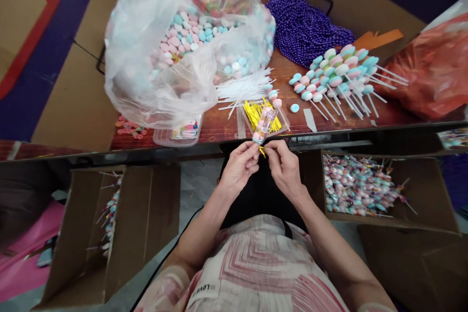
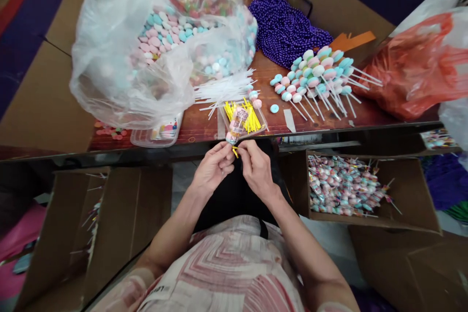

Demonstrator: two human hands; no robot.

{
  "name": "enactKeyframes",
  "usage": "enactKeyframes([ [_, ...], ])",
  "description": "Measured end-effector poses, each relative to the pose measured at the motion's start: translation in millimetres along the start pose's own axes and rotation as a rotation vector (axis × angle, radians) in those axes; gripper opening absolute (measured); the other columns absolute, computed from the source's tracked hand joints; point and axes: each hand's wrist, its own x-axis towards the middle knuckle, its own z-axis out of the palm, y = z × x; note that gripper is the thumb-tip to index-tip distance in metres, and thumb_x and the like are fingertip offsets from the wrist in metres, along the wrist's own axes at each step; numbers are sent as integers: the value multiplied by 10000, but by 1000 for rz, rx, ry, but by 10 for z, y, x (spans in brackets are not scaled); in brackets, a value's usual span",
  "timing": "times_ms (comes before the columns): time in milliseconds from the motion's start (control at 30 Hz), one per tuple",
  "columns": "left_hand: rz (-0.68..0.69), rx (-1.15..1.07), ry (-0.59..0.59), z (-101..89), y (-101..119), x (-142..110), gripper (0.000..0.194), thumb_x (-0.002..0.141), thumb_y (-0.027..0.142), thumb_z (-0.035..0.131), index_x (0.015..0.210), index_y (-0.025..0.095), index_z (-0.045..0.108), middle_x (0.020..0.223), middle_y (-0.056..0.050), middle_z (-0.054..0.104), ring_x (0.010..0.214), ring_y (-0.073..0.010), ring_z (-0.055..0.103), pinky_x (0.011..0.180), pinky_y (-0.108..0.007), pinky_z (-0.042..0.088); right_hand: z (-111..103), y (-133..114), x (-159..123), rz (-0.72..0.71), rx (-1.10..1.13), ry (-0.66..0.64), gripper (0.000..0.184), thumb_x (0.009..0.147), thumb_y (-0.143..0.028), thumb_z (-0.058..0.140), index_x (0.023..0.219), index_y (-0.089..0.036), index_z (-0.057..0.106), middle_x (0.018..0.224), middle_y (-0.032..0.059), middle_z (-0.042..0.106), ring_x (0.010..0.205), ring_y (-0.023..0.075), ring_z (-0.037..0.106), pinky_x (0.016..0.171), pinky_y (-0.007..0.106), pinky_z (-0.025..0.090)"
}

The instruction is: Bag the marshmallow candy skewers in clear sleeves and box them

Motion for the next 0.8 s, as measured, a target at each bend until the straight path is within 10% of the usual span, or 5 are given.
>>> enactKeyframes([
  [133, -86, -46, -14, 90, 18, -43, 350, 615, 261, 893, 768, 145, 600, 587, 81, 480, 418, 14, 306, 396, -101, 219, -53, 86, -60, -467, -381, 116, 199, 937, -125, 520, 1051, -207, 661, 1018, 101, 723, 967, 202, 687, 822, 345, 572],
  [267, -103, -40, -64, 198, -51, -88, 338, 624, 254, 895, 732, 157, 590, 567, 95, 445, 406, 12, 319, 386, -102, 237, -74, 84, -79, -583, -465, 251, 190, 930, -97, 509, 995, -212, 645, 909, 83, 715, 872, 188, 683, 758, 328, 570],
  [567, -67, 222, -264, 401, -460, 66, 394, 784, 522, 755, 994, 190, 729, 977, -51, 681, 917, -167, 641, 803, -273, 524, -373, -1, -411, 65, -105, 343, 161, 945, -246, 493, 790, -214, 520, 751, -8, 559, 690, 126, 540, 675, 266, 462],
  [800, 87, 703, -231, 476, -755, 66, 498, 823, 613, 661, 607, 165, 678, 868, -61, 616, 792, -147, 570, 721, -251, 481, -669, 51, -693, 264, -42, 460, 147, 918, -307, 536, 814, -214, 579, 801, 8, 599, 722, 140, 556, 696, 281, 461],
])
